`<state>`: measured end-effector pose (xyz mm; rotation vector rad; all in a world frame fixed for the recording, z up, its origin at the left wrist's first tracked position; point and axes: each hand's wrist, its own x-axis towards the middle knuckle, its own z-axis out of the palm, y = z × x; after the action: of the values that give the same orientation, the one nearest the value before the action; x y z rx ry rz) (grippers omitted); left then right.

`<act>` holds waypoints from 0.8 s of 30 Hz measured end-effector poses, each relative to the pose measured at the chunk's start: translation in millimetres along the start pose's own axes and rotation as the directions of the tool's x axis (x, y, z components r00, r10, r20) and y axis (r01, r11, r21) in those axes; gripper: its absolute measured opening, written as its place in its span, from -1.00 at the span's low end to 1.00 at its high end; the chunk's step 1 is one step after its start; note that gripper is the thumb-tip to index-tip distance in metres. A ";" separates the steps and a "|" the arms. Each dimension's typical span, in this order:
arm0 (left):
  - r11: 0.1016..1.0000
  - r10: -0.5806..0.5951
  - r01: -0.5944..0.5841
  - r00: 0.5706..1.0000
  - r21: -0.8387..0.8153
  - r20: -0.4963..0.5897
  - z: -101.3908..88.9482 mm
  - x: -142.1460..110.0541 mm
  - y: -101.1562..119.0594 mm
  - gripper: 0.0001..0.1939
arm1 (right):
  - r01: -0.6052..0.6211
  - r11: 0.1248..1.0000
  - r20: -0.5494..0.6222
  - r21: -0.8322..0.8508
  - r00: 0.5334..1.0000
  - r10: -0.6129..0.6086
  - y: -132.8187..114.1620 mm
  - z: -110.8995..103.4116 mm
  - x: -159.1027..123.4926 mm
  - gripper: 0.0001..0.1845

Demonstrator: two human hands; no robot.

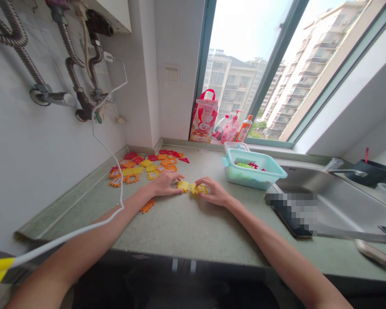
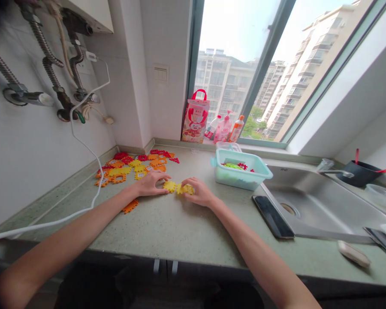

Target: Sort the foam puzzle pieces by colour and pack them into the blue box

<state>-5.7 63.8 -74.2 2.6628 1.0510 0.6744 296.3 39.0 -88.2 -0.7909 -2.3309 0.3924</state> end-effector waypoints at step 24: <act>0.998 0.036 -0.036 0.999 0.056 -0.004 -6.0 -5.1 18.2 0.01 | 0.023 0.848 -0.192 -0.529 0.970 -0.146 -13.5 -54.6 7.8 -0.78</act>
<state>-1.0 47.2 -64.4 2.7353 1.0406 0.6689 321.3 37.4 -37.3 -0.9194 -2.2597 -0.3835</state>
